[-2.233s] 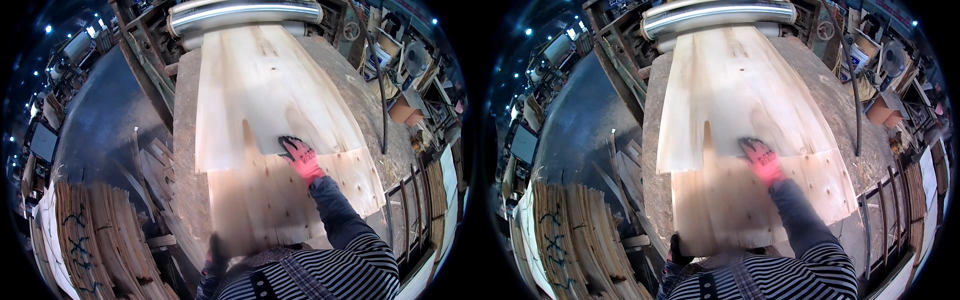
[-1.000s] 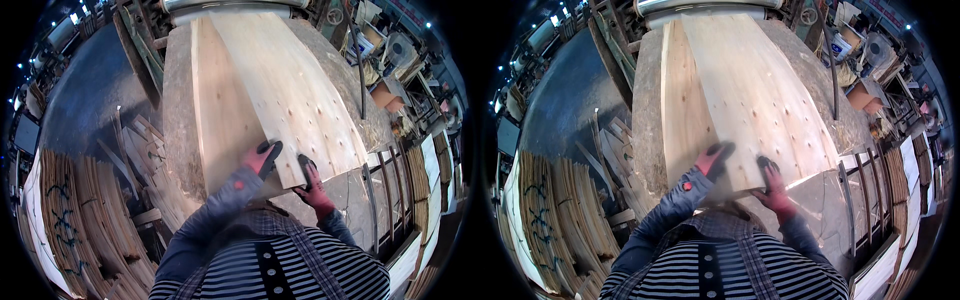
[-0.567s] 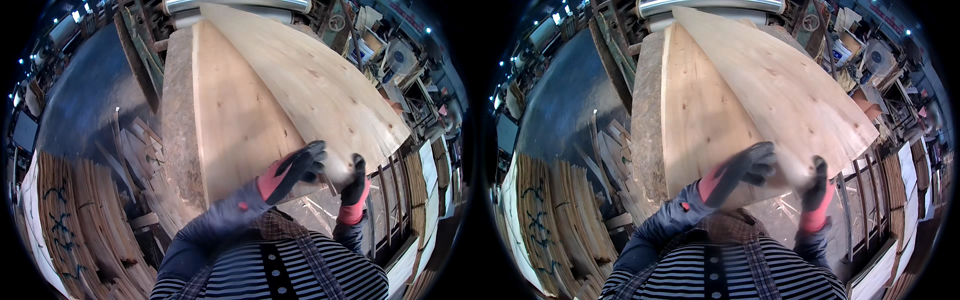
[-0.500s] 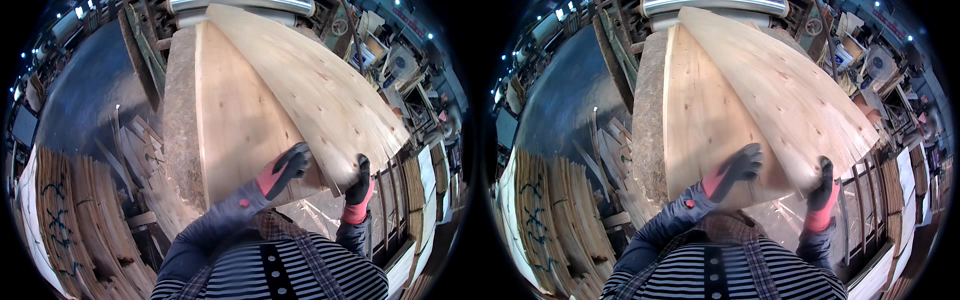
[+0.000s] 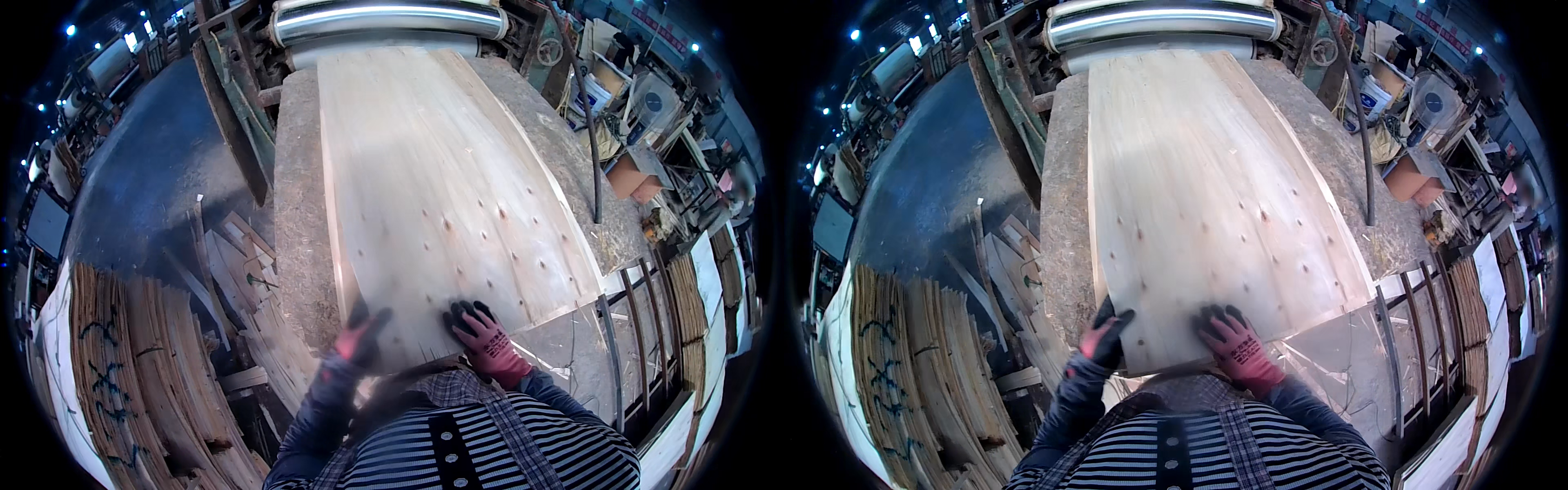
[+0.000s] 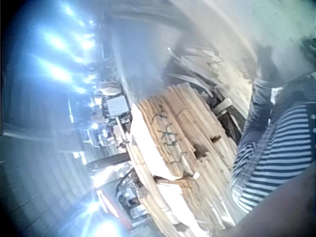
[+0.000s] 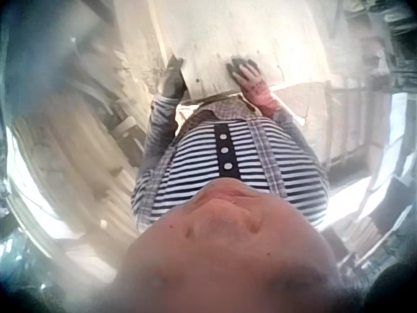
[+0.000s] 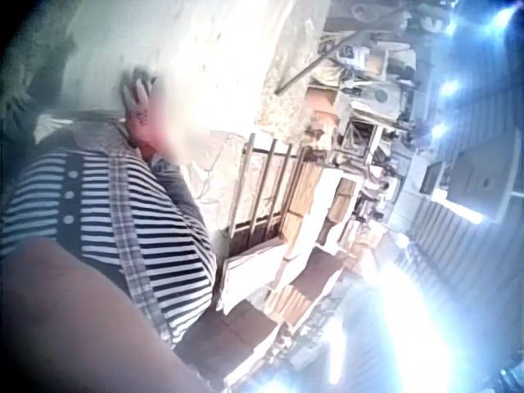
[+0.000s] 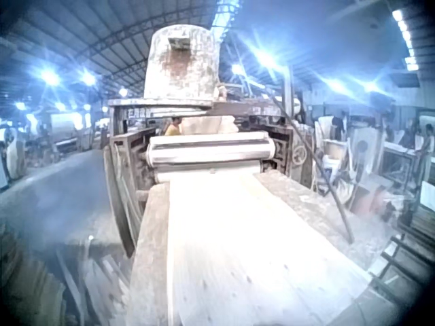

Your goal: The person feeds large, flat wooden planks into a roller machine in a workshop. They use both hands to guide the planks through the rollers, flipping them over as needed to process both sides.

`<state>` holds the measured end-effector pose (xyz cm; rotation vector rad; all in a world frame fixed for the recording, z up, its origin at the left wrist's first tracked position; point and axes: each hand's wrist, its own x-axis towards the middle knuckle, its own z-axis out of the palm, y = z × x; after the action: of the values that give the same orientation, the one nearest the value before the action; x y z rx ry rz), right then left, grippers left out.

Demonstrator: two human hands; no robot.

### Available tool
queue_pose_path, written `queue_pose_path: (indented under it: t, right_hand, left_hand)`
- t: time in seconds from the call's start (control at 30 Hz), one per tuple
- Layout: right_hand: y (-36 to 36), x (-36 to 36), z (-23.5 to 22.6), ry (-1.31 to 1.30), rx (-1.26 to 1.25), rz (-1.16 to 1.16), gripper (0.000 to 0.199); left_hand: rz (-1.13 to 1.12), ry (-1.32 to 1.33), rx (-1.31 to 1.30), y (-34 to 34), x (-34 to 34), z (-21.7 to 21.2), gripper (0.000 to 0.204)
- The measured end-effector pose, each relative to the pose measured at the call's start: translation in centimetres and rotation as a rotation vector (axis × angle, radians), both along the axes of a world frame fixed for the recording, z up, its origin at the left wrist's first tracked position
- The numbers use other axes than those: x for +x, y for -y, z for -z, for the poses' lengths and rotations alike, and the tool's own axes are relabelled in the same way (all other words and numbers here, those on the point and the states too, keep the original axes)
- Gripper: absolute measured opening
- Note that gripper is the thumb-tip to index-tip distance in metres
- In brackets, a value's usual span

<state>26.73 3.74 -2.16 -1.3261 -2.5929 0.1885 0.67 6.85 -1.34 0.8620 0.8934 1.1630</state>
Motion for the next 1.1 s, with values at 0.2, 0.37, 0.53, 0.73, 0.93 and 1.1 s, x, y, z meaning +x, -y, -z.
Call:
queue_pose_path:
  t: [0.2, 0.37, 0.53, 0.73, 0.93, 1.1]
  right_hand:
    - [-2.4, -0.1, 2.3, -0.04, -0.019, 0.046, 0.051]
    - [-10.5, -2.3, 0.7, -0.035, -0.038, 0.061, 0.056]
    - [-21.3, -2.4, 2.7, -0.125, 0.189, 0.014, 0.049]
    - [-26.6, -5.5, 2.1, 0.013, 0.14, 0.254, 0.053]
    - [-15.1, -5.0, 0.1, -0.161, 0.085, -0.03, 0.059]
    - [-5.7, -0.3, 2.2, -0.136, -0.054, 0.044, 0.069]
  left_hand:
    - [-0.131, -0.519, 0.382, -3.0, -0.5, 4.1, 0.033]
    - [-0.321, 0.075, -0.04, -8.1, -0.8, 0.6, 0.036]
    - [-0.363, -1.296, 0.39, -0.2, -2.9, 3.1, 0.057]
    - [-0.208, -1.381, 0.111, 5.1, -2.8, 9.6, 0.068]
    - [-0.189, -1.357, 0.238, 4.7, -2.8, 8.0, 0.067]
    - [-0.054, -1.091, 0.31, 4.1, -2.8, 4.2, 0.064]
